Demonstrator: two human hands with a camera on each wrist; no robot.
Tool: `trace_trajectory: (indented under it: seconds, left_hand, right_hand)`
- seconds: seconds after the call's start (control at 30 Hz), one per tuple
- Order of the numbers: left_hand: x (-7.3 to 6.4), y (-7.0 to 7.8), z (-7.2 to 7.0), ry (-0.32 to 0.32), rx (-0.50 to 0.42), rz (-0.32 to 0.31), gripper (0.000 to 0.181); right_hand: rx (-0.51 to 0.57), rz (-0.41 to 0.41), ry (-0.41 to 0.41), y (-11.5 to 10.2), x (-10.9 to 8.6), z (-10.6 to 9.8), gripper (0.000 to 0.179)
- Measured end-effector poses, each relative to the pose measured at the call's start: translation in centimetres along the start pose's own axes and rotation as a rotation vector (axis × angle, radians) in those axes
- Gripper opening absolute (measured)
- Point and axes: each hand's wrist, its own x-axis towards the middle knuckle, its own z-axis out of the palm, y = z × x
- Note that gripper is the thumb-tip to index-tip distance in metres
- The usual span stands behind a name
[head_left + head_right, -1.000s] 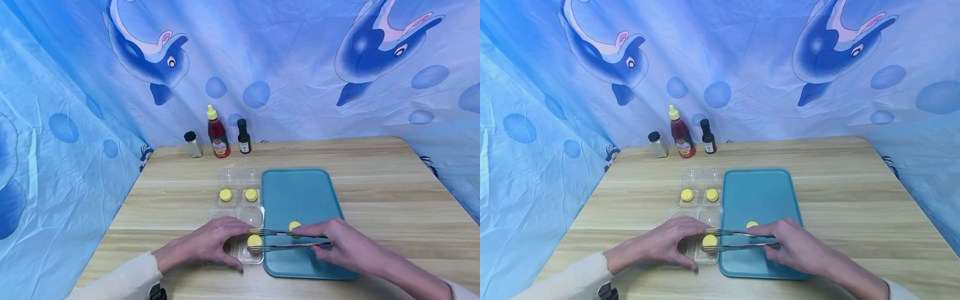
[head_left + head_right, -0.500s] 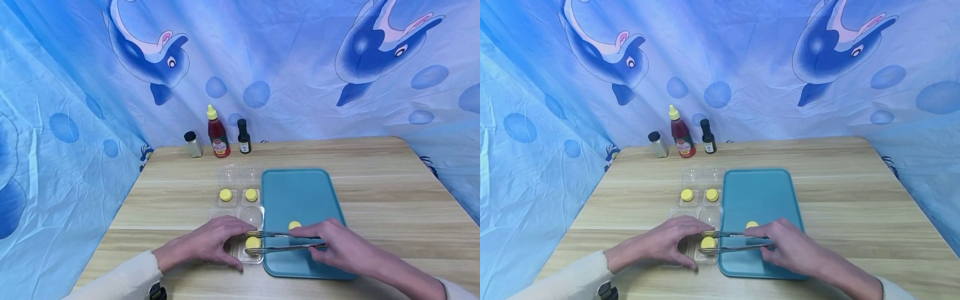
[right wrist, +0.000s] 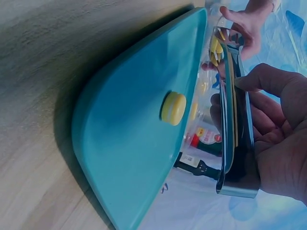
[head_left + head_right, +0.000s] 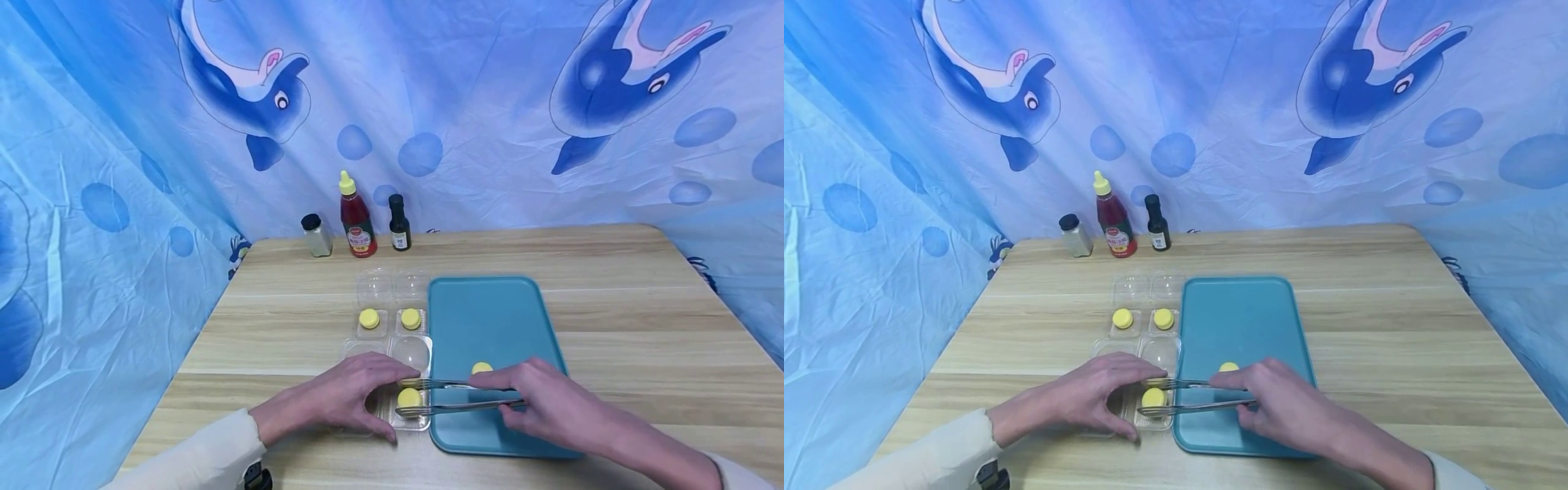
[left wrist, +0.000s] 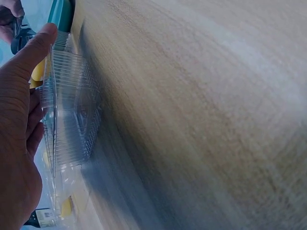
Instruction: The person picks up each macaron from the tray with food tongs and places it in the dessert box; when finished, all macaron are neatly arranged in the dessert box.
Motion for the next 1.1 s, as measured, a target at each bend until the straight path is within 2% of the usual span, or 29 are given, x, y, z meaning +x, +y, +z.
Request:
trace_trajectory:
  seconds: [0.23, 0.57, 0.9, 1.1]
  left_hand:
    - [-0.1, -0.1, 0.1, 0.013, 0.015, 0.019, 0.094]
    - [-0.1, -0.1, 0.1, 0.021, 0.026, 0.028, 0.095]
    - [-0.1, -0.3, 0.2, 0.032, 0.048, 0.048, 0.096]
    - [-0.3, -0.3, 0.1, 0.036, 0.048, 0.051, 0.100]
  right_hand:
    - [-0.008, 0.033, -0.022, -0.3, 0.3, 0.0, 0.055]
    - [-0.013, 0.024, -0.021, -0.4, 0.4, 0.0, 0.056]
    - [-0.060, -0.045, -0.001, -0.3, -0.1, -0.8, 0.058]
    - [-0.043, 0.052, -0.066, -0.4, -0.6, -2.6, 0.059]
